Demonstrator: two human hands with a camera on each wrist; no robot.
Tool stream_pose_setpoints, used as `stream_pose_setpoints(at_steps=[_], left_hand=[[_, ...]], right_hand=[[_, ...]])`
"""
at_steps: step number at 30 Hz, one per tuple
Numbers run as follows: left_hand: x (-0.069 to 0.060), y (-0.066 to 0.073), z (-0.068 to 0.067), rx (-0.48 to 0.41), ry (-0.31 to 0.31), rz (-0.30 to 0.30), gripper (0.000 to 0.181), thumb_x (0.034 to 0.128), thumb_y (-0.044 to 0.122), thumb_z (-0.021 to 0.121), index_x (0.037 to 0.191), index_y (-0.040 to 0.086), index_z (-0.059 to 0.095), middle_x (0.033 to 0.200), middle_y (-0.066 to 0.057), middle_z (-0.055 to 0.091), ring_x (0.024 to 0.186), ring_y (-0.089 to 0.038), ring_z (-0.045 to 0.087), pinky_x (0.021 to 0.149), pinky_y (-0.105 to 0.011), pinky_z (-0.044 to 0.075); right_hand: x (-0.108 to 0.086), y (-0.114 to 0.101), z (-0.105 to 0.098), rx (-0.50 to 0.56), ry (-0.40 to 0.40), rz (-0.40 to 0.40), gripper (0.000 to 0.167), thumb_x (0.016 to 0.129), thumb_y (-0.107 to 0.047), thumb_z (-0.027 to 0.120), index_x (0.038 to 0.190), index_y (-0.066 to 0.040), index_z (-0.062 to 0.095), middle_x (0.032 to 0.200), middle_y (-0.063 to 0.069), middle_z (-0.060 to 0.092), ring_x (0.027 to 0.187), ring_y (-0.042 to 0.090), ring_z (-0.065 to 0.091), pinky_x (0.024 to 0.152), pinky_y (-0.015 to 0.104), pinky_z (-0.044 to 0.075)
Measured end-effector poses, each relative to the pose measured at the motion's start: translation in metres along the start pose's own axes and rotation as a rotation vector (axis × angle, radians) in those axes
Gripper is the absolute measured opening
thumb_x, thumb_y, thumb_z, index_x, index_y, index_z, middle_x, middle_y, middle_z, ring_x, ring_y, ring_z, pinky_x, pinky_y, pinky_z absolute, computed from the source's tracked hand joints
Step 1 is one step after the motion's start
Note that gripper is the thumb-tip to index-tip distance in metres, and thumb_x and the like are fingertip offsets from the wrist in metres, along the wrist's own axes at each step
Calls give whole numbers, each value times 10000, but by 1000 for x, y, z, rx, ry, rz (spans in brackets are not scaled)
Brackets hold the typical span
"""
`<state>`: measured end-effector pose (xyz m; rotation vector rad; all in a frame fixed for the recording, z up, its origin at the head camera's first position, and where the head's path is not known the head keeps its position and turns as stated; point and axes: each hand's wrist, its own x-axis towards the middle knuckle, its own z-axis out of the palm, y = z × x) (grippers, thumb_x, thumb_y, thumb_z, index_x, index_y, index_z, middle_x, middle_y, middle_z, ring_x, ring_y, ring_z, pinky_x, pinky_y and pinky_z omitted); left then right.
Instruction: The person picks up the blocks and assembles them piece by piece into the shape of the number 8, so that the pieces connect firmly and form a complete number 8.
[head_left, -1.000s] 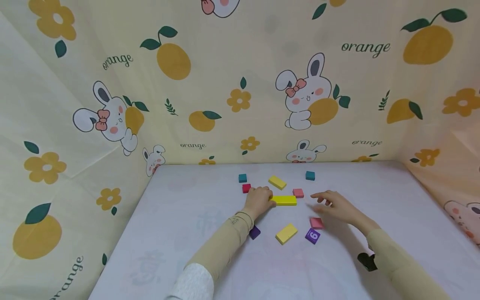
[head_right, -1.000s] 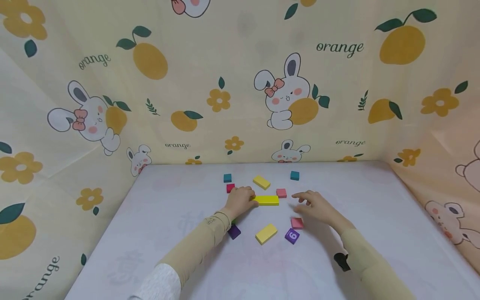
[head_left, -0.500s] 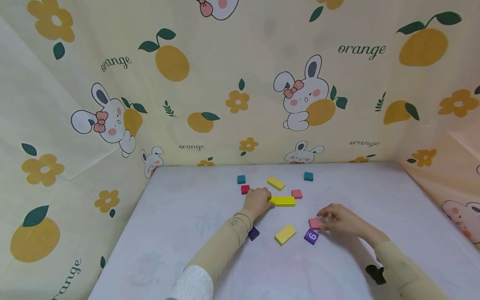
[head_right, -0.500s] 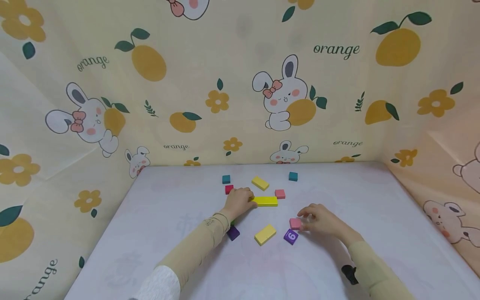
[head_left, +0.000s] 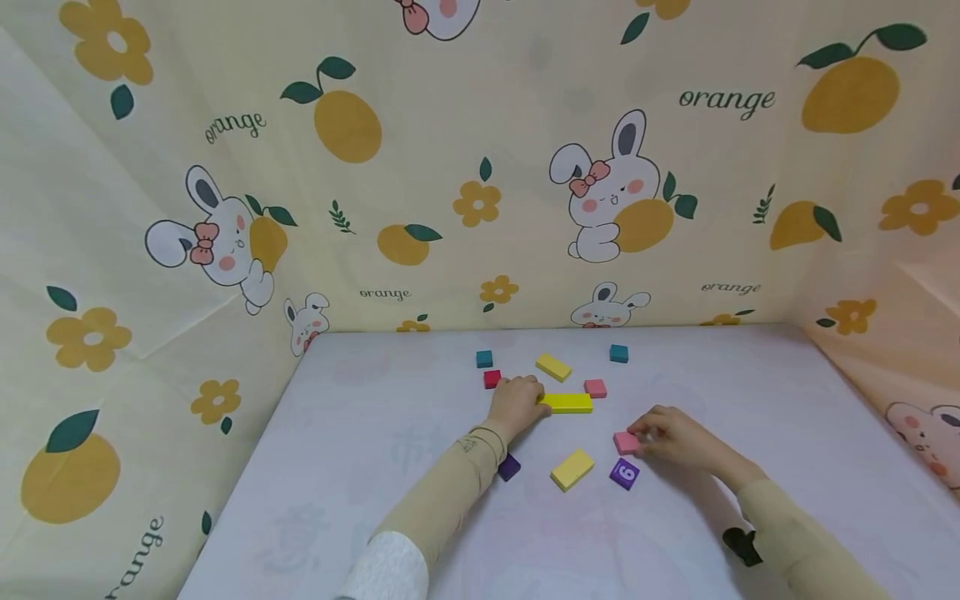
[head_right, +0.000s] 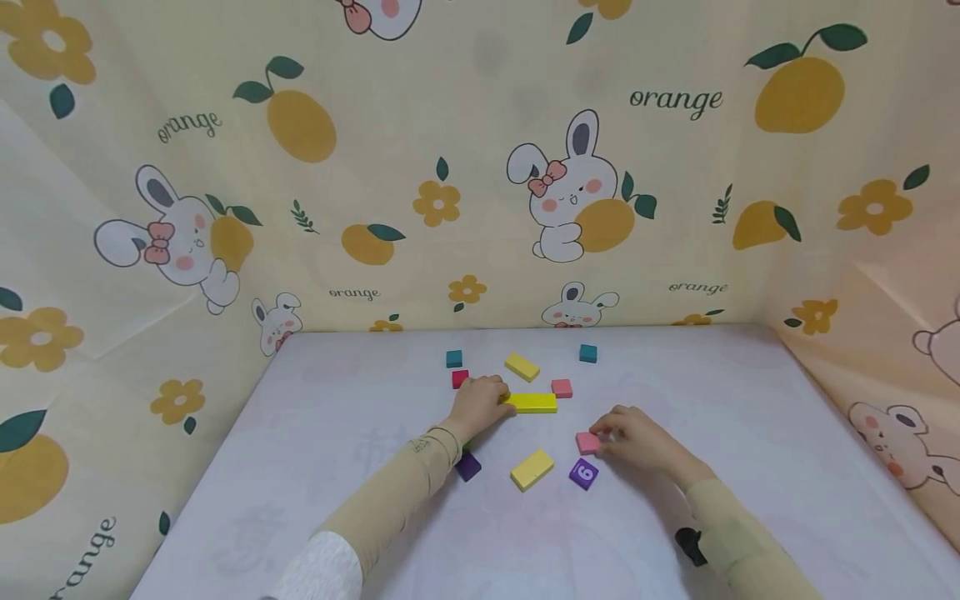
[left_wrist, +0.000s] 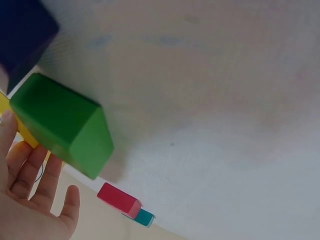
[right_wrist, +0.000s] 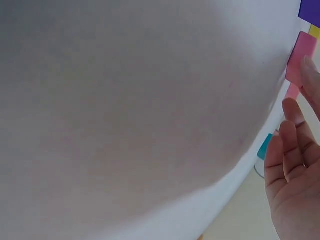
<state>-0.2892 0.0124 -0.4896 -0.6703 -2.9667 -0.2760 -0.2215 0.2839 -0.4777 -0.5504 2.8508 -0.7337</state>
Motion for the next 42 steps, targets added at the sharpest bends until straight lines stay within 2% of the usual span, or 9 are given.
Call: stream_pose_setpoints(at_steps=[6,11,17,23,31,42], left_hand=[[0,0,0,2,1,0,299,817,427,675,998,192,717,852,75,647,755,-96,544,758,-260,402],[0,1,0,-7,-5,-4,313,818,428,675,1021,192,714,862,73,651,760,-100,543,776,-269,409],[0,1,0,3,0,1,315,823,432,667,1024,195,711,865,73,651,764,-98,550,763,-262,404],[-1,1,1,4,8,12,298,827,427,664,1006,193,713,852,73,640,746,-91,543,750,-260,401],[-2,2,1,11,23,21,284,822,422,669,989,197,714,819,81,625,716,-78,527,756,-263,406],[-2,1,0,51,-7,12,305,848,428,642,1042,197,688,899,68,647,786,-104,546,817,-297,433]], right_hand=[[8,-3,0,19,-14,26,254,822,-177,691,1069,-120,676,996,16,627,944,194,520,821,399,479],[17,-3,1,8,-21,57,276,827,-187,690,1094,-116,674,964,6,620,930,183,523,819,381,490],[28,-4,2,0,-25,75,281,834,-189,682,1104,-111,671,981,30,617,947,203,521,846,424,488],[36,-5,3,-18,-19,84,276,844,-171,669,1114,-115,670,968,36,615,912,193,512,830,394,491],[41,-10,0,-40,-22,83,279,850,-178,664,1119,-108,668,974,40,624,896,192,519,843,418,493],[44,-19,1,-75,-44,128,317,847,-224,671,1141,-107,656,918,28,605,845,173,498,790,370,496]])
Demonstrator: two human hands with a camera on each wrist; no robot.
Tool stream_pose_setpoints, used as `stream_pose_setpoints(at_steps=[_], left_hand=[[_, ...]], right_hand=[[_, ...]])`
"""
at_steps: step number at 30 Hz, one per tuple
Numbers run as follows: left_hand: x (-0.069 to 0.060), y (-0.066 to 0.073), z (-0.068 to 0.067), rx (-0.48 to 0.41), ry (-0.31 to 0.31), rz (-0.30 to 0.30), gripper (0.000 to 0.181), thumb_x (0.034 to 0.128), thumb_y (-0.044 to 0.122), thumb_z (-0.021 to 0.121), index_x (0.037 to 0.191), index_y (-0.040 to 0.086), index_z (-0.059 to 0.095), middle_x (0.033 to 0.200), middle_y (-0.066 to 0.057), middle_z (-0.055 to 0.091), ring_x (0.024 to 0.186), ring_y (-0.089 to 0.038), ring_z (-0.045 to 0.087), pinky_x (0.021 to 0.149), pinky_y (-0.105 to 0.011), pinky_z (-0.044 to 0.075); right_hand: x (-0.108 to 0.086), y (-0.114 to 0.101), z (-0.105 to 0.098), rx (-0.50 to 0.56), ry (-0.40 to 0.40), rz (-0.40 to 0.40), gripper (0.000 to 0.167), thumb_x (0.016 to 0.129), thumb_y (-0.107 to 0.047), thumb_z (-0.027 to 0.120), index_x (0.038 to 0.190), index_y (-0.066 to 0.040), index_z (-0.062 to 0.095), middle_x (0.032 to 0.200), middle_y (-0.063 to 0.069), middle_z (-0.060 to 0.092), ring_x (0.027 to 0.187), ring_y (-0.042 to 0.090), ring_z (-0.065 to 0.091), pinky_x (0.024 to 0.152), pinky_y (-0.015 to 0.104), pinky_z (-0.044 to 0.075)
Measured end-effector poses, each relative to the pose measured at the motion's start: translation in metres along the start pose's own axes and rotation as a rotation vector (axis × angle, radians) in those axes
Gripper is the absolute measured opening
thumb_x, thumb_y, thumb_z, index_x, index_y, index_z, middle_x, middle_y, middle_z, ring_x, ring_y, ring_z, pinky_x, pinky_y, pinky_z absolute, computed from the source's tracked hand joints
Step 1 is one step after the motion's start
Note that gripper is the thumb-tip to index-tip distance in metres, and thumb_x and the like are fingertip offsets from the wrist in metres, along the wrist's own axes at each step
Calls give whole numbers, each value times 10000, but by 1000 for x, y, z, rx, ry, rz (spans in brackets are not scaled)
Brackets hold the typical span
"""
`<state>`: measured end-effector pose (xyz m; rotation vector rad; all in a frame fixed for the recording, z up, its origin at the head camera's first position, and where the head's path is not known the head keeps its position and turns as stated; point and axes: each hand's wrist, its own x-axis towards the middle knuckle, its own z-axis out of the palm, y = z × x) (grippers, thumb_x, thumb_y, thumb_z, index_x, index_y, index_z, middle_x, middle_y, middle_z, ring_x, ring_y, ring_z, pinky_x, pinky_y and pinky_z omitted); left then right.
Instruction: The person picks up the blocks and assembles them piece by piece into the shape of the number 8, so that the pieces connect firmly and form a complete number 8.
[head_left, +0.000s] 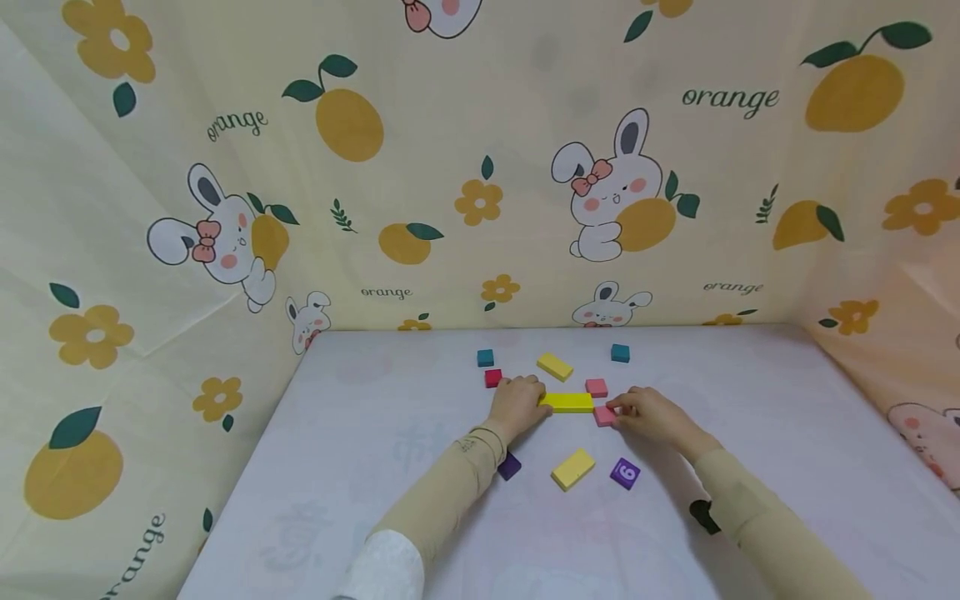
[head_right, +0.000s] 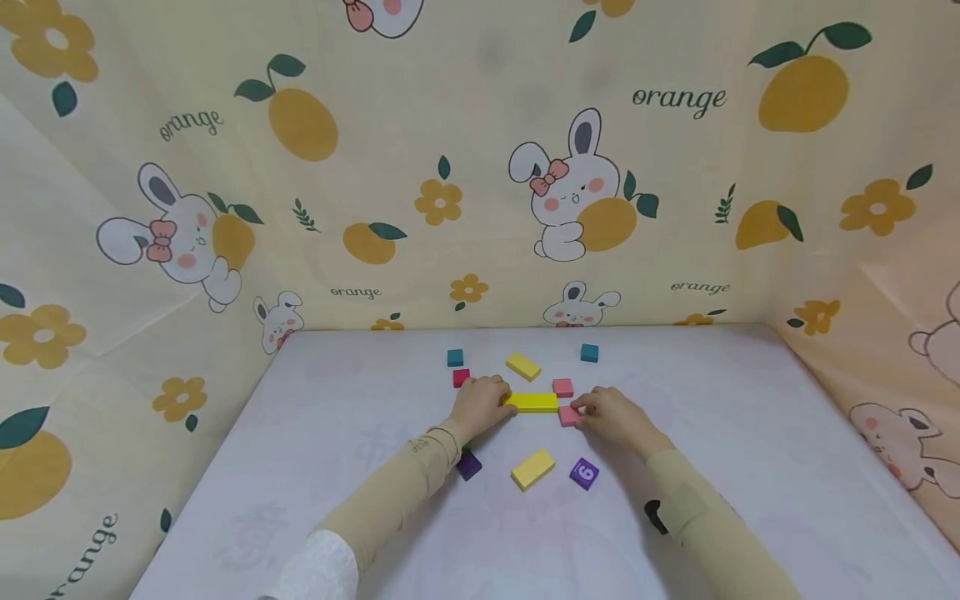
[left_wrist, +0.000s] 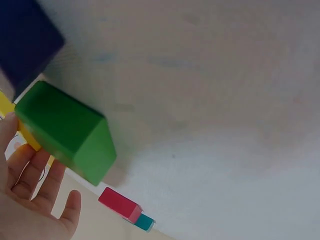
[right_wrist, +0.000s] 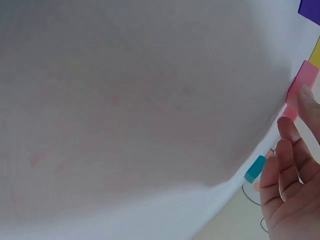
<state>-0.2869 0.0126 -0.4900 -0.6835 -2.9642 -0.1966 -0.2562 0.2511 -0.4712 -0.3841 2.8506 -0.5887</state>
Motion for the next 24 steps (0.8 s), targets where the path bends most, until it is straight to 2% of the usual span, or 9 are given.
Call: stream_pose_setpoints(at_steps=[5,12,20,24], left_hand=[[0,0,-1,46,-22,2,322,863,441,616,1072,201,665,928,62,642,824,-114,546,843,-308,442],[-2,1,-4,73,-17,17,325,863,445,615,1076,204,664,933,65,649,826,-114,562,842,-302,444],[-2,0,-3,45,-43,10,342,873,450,598,1095,196,653,954,53,641,837,-123,545,851,-313,438],[-2,0,-4,33,-52,9,342,876,448,593,1099,193,647,960,50,633,844,-128,532,856,-315,431]], right_hand=[[-2,-4,0,-3,11,0,317,847,-210,671,1142,-97,657,921,30,617,840,170,504,798,380,500],[-4,-5,0,0,14,19,317,843,-217,677,1136,-98,662,930,31,624,837,166,512,802,381,504],[-2,-2,3,22,11,26,330,844,-210,676,1153,-97,654,876,18,609,801,158,501,743,315,488],[-1,-1,6,31,7,37,331,846,-201,674,1160,-98,651,879,20,614,801,157,506,750,319,497]])
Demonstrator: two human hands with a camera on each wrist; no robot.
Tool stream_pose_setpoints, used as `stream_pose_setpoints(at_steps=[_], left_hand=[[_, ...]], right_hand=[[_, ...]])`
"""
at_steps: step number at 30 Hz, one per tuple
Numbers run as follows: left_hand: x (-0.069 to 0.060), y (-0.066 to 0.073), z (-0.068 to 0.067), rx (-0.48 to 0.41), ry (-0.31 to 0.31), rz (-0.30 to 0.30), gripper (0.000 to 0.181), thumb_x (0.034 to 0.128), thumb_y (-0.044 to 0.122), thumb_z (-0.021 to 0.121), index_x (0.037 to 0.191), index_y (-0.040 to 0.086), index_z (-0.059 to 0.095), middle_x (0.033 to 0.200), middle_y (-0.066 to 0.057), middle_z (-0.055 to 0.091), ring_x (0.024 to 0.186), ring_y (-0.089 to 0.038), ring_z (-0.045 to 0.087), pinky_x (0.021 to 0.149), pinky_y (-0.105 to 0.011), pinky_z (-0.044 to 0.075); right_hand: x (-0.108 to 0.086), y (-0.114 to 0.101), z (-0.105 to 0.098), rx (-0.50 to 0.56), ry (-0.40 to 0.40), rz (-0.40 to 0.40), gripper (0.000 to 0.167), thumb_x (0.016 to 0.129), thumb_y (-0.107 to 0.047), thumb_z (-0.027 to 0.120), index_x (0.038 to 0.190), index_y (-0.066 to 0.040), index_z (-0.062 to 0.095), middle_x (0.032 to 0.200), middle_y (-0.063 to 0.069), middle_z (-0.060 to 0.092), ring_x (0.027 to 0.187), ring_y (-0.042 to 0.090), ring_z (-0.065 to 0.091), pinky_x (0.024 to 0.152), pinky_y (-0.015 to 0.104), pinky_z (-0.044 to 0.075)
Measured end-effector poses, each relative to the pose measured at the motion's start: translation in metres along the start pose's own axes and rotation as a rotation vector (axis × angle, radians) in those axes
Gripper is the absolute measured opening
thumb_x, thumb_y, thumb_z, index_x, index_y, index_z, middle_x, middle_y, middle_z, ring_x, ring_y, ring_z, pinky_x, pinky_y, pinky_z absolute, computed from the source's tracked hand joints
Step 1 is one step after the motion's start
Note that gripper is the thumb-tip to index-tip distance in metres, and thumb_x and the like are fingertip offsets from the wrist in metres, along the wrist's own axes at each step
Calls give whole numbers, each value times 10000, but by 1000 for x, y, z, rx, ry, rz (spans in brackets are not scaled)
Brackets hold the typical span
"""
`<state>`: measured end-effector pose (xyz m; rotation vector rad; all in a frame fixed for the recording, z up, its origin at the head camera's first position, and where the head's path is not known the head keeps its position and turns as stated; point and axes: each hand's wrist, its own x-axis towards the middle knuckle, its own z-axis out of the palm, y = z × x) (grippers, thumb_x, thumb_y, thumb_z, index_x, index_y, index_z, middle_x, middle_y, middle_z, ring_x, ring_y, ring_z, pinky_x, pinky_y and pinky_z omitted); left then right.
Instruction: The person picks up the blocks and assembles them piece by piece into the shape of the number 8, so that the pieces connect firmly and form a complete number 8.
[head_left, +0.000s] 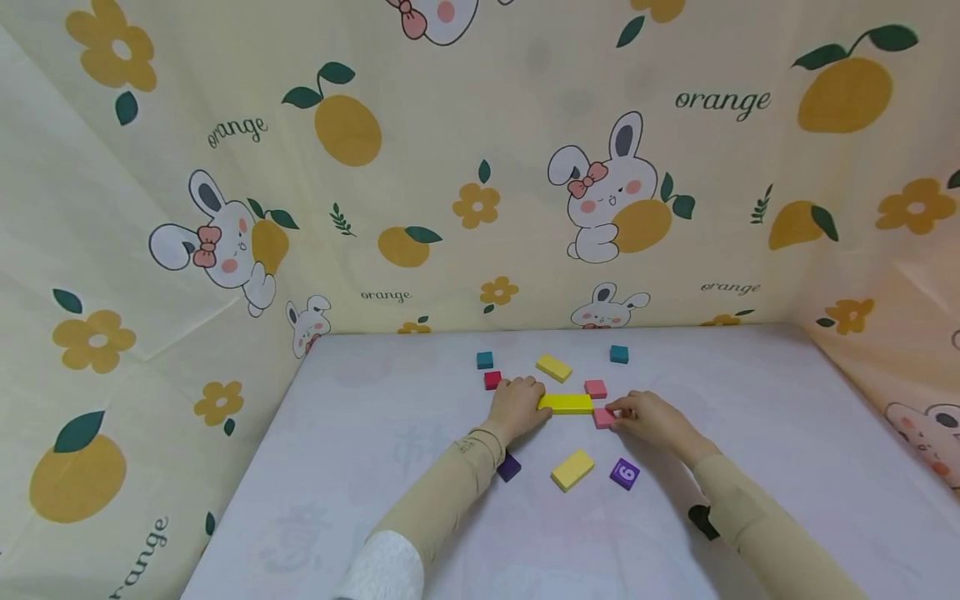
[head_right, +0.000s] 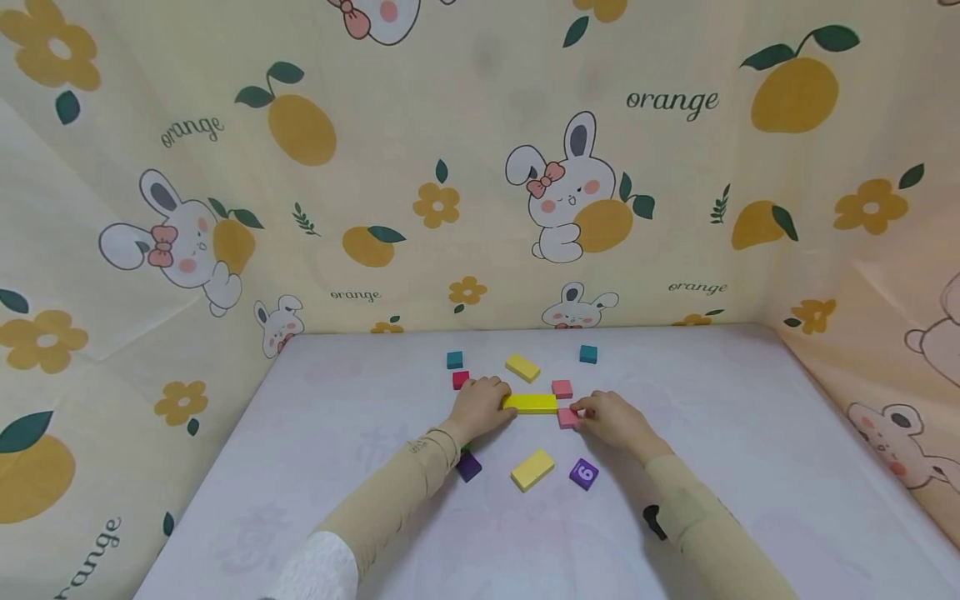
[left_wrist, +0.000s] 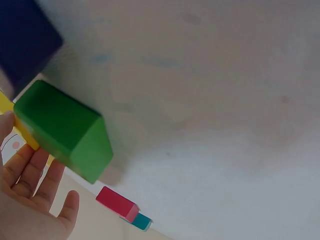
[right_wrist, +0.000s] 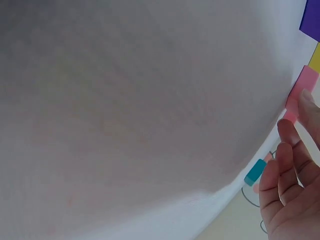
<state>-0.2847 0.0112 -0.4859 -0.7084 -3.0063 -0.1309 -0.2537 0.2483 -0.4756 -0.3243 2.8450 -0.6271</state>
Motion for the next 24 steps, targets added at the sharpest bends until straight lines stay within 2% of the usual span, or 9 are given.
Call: stream_pose_setpoints(at_steps=[7,14,19,24], left_hand=[[1,-4,0,-30,-8,3,397,868,462,592,1144,178,625,1006,42,639,892,-130,555,850,-320,430],[0,-19,-4,26,54,18,386,878,465,578,1130,179,638,1043,25,656,947,-142,606,838,-334,473],[-3,-34,-10,7,68,-23,352,906,421,553,1135,168,640,1071,5,654,1004,-164,603,915,-378,460],[-4,-51,-9,-26,114,-75,301,896,364,584,1095,149,652,1054,-8,647,1002,-182,606,906,-389,456]], right_hand=[[1,1,1,-3,-3,20,331,847,-199,673,1162,-102,651,882,20,615,802,155,508,759,325,503],[1,1,0,12,-4,20,327,847,-193,672,1158,-97,654,876,18,611,795,156,507,750,319,499],[0,1,1,13,-1,12,329,844,-206,676,1155,-102,656,870,16,609,787,156,499,729,300,479],[0,2,1,17,-2,9,335,844,-219,676,1157,-101,654,875,17,615,787,155,499,720,293,468]])
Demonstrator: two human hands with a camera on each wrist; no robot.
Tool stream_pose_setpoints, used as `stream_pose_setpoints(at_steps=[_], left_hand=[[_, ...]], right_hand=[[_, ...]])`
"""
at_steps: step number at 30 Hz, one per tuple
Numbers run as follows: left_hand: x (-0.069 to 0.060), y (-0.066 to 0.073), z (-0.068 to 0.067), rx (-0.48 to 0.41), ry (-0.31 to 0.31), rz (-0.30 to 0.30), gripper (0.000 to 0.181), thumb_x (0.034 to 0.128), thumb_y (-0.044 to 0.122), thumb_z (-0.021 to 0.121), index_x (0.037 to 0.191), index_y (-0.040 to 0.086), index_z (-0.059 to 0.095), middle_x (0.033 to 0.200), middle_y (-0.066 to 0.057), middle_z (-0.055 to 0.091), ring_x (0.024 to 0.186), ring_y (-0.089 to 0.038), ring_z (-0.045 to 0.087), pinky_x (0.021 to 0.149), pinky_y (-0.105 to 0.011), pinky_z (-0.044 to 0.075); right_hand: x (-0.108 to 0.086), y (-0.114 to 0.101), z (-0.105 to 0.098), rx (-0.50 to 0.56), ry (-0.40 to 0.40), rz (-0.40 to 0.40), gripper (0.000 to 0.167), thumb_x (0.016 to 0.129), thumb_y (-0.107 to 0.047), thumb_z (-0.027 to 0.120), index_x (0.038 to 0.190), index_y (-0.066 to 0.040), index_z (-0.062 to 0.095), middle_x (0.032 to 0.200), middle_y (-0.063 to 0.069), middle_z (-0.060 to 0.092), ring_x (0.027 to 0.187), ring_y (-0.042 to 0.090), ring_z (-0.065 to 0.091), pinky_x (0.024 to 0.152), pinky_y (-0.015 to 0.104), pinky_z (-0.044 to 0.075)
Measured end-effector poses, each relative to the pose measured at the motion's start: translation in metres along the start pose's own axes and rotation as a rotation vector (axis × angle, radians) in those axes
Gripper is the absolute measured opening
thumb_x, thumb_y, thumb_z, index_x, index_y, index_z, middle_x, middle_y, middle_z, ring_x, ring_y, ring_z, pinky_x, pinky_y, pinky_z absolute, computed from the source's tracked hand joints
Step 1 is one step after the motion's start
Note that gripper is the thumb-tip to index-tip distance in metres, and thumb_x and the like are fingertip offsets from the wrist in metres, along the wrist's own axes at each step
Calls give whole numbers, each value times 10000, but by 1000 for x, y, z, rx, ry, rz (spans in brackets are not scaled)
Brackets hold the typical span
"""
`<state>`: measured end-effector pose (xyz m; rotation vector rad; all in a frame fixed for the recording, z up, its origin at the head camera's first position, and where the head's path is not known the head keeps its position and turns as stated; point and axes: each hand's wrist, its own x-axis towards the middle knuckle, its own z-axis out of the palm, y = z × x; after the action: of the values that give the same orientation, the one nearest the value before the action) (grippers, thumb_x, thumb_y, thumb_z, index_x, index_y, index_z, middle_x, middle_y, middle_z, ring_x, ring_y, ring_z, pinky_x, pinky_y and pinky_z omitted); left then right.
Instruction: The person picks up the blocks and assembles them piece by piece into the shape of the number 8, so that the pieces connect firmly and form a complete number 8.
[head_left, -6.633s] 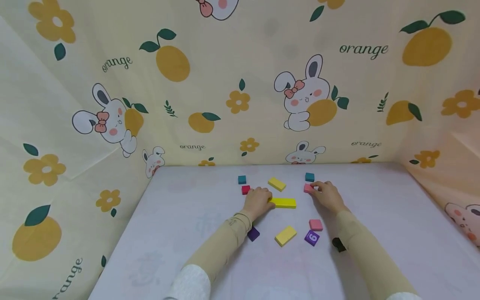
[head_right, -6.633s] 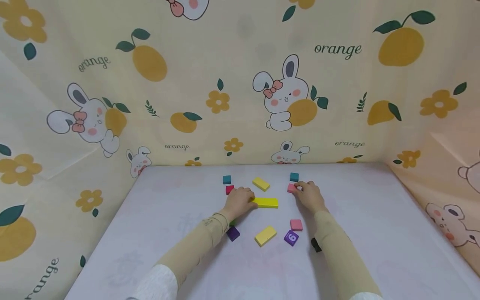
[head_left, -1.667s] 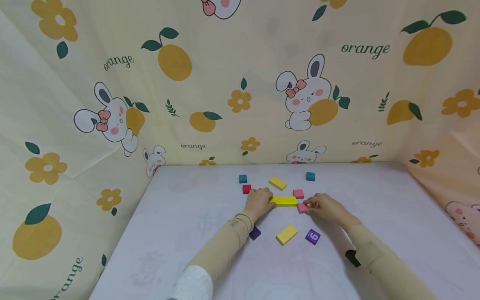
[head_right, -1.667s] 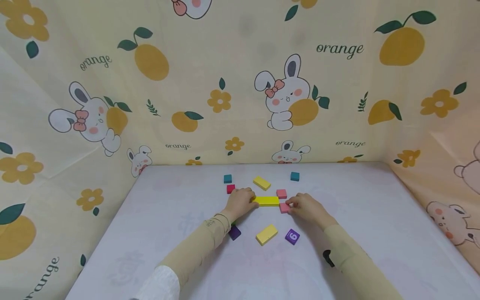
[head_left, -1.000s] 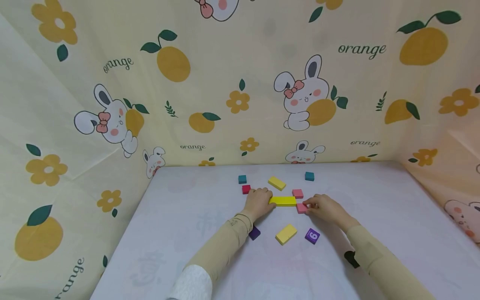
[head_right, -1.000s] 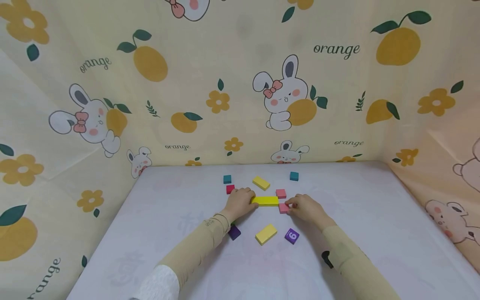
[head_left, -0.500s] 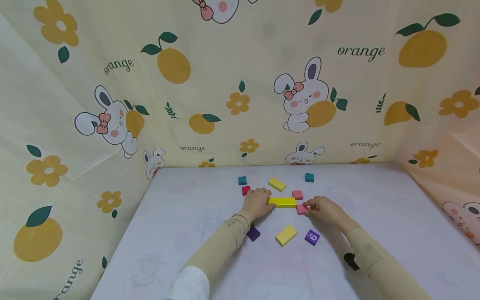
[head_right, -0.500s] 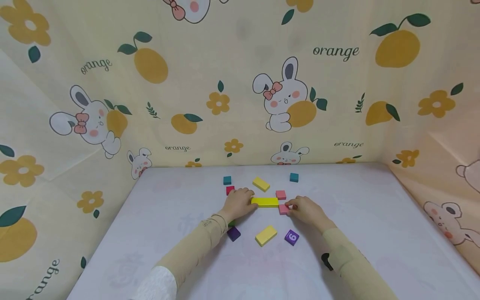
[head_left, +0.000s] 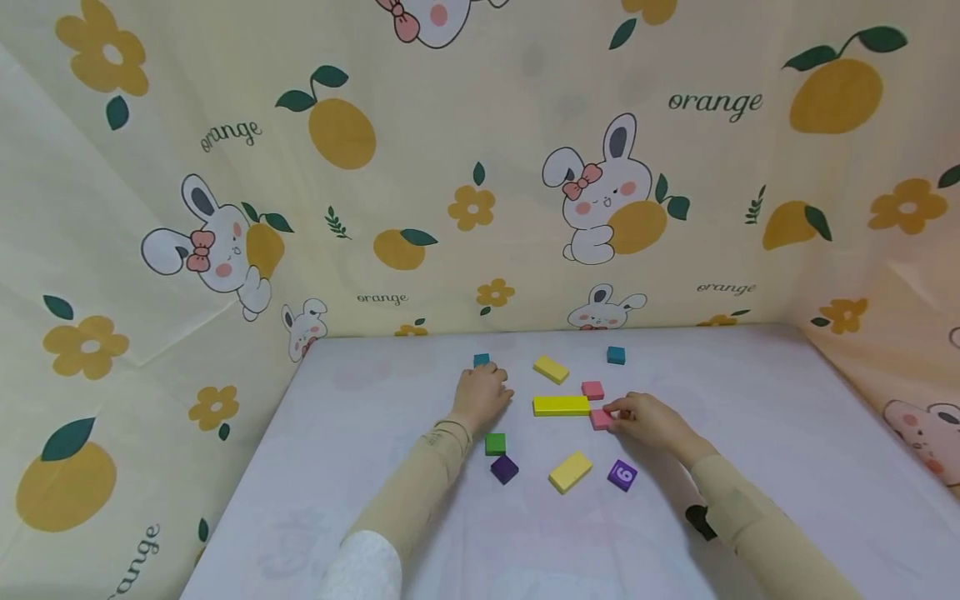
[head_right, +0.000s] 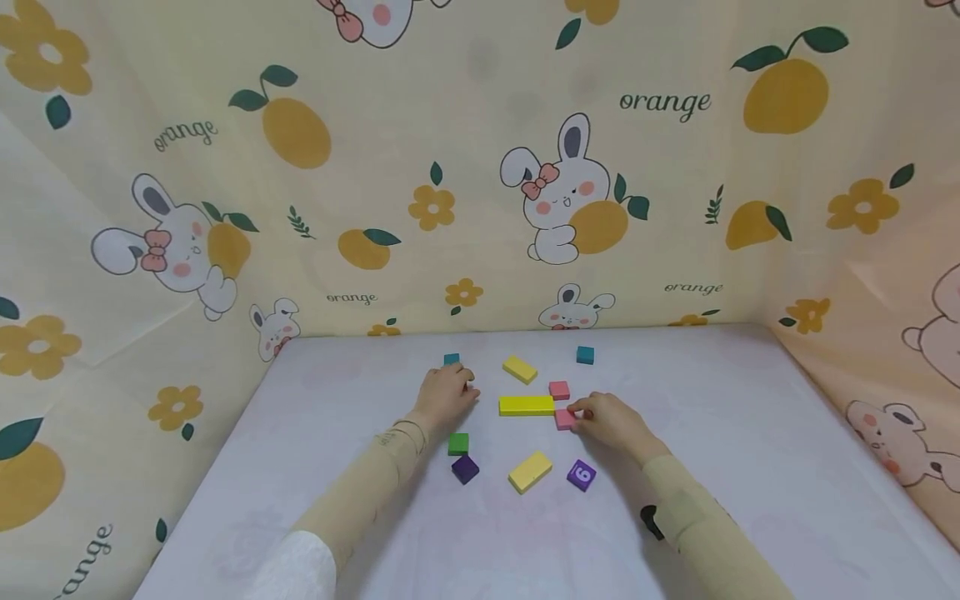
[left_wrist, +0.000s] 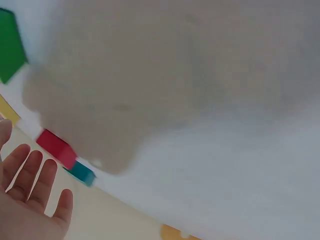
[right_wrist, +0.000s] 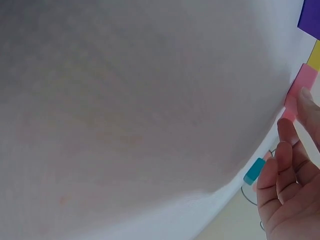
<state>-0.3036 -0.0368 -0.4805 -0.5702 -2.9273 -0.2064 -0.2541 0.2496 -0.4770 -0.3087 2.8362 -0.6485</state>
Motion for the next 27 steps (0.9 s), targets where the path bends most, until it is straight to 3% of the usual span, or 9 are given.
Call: stream_pose_setpoints(at_steps=[5,11,20,27], left_hand=[[1,-13,1,14,35,-26,254,872,321,627,1032,126,661,1014,-29,650,970,-210,608,888,-413,462],[2,-22,2,45,-1,-65,289,883,320,616,1074,104,644,1077,-53,638,1010,-217,596,910,-417,460],[4,-26,1,74,-55,-111,334,887,336,612,1112,92,644,1151,-58,625,1060,-218,587,925,-415,456],[4,-25,4,67,-51,-97,310,891,337,604,1080,96,656,1091,-55,634,1025,-217,591,912,-418,458]], right_hand=[[0,-1,0,11,-5,5,340,845,-216,676,1161,-93,651,865,23,613,781,156,502,714,278,466],[0,-1,0,18,-7,30,337,850,-199,669,1171,-96,645,866,24,612,778,159,503,728,295,485],[0,-2,1,37,-6,50,333,852,-198,666,1171,-108,647,890,25,621,800,162,509,760,321,503],[-1,-2,1,40,-10,61,334,849,-198,668,1171,-110,648,894,25,622,802,163,509,763,323,504]])
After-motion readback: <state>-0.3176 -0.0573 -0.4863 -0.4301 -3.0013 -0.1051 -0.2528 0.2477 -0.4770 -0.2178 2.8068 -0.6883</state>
